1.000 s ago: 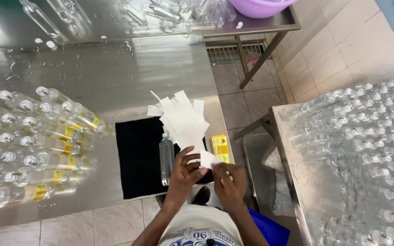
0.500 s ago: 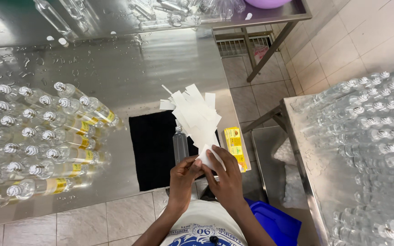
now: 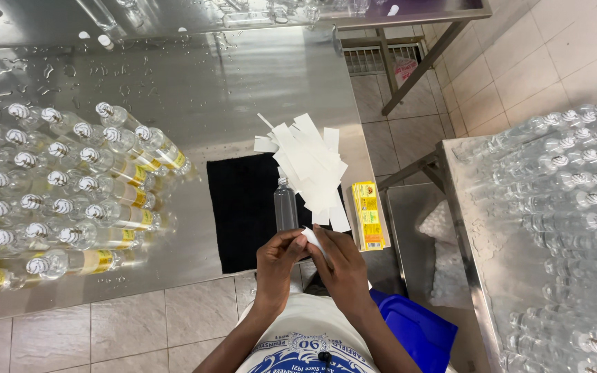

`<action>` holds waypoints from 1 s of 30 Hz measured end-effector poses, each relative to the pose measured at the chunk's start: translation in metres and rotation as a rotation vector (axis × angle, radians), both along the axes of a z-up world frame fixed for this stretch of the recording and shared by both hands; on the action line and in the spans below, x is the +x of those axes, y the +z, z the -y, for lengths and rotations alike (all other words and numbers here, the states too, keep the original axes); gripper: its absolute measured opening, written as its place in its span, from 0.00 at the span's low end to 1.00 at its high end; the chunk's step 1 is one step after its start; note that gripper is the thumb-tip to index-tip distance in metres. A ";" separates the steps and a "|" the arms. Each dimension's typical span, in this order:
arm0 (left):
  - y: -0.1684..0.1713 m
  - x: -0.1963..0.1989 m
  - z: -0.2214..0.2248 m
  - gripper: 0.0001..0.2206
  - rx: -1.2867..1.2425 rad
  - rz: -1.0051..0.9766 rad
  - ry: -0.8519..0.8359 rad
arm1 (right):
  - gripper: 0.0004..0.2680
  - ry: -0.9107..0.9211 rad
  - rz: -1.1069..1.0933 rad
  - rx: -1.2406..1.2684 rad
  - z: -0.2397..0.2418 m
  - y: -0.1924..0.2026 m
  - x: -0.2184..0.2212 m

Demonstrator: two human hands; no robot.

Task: The person repeatedly picks up a clear plastic bottle from a table, wraps a yellow label around it by hand, and places the labeled bottle onto a second table. This process is repeated for multiple bottles.

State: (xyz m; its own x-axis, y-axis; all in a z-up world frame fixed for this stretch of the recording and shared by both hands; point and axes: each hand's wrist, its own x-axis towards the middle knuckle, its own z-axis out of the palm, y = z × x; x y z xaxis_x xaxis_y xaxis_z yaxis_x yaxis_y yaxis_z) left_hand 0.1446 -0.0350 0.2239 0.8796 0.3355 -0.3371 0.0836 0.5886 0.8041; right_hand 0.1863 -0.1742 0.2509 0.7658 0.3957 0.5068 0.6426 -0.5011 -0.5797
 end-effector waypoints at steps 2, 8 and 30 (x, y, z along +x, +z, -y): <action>0.002 -0.001 -0.001 0.10 0.008 -0.005 -0.002 | 0.12 0.044 0.011 -0.005 0.000 0.000 -0.002; 0.006 -0.006 -0.003 0.09 0.042 0.051 -0.016 | 0.13 0.092 -0.009 -0.035 -0.001 0.005 -0.006; 0.010 -0.008 0.005 0.09 0.173 0.050 -0.008 | 0.12 0.145 -0.116 0.008 0.010 0.003 -0.007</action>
